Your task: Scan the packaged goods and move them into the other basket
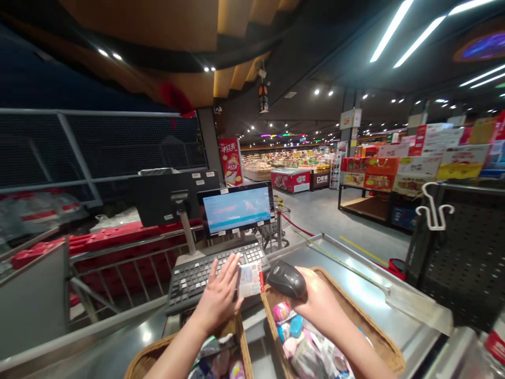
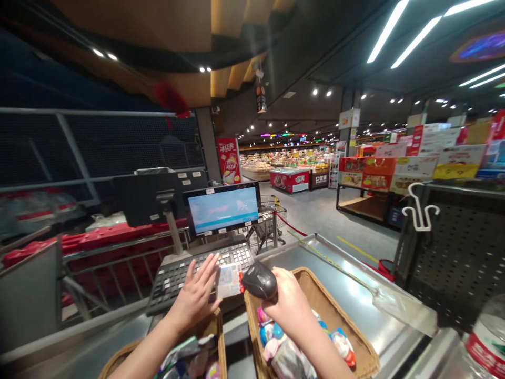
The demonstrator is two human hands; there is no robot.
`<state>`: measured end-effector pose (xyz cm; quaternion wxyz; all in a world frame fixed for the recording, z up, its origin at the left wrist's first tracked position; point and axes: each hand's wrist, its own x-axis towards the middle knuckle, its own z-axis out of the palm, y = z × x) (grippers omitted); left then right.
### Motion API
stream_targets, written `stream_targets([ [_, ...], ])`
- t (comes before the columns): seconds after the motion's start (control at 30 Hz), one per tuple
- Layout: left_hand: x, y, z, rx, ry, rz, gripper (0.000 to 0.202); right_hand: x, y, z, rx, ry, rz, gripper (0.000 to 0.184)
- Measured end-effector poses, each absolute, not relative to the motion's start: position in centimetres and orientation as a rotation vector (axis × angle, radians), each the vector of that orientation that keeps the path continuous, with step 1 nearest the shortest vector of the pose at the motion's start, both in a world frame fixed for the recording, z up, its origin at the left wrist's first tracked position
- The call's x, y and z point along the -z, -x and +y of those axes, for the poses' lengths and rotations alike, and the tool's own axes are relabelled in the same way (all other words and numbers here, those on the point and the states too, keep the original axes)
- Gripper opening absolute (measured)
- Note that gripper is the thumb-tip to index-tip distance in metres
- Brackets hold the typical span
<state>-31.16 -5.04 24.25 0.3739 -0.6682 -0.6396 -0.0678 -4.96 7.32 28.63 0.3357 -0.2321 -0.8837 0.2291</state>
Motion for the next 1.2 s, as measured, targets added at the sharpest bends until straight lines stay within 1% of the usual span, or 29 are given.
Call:
stream_targets([
  [0.13,-24.3,31.9,-6.7,0.185,1.663,-1.726,0.07,-27.9,6.1,6.6,-0.704,0.619,-2.3,0.041],
  [0.23,-24.4,32.3,-7.5,0.199,1.644,-1.757,0.072,-27.5,6.9,6.1,-0.765,0.642,-2.28,0.043],
  [0.5,-24.2,33.0,-8.8,0.196,1.631,-1.8,0.069,-28.7,8.5,4.8,-0.818,0.656,-2.29,0.027],
  [0.63,-24.1,33.3,-9.3,0.19,1.624,-1.806,0.072,-28.3,9.2,4.3,-0.824,0.674,-2.286,0.02],
  [0.93,-24.1,33.9,-11.2,0.223,1.62,-1.819,0.072,-27.9,9.7,3.1,-0.826,0.647,-2.315,0.023],
  [1.2,-23.4,34.5,-13.5,0.239,1.616,-1.849,0.074,-27.4,10.5,1.7,-0.769,0.666,-2.383,0.015],
])
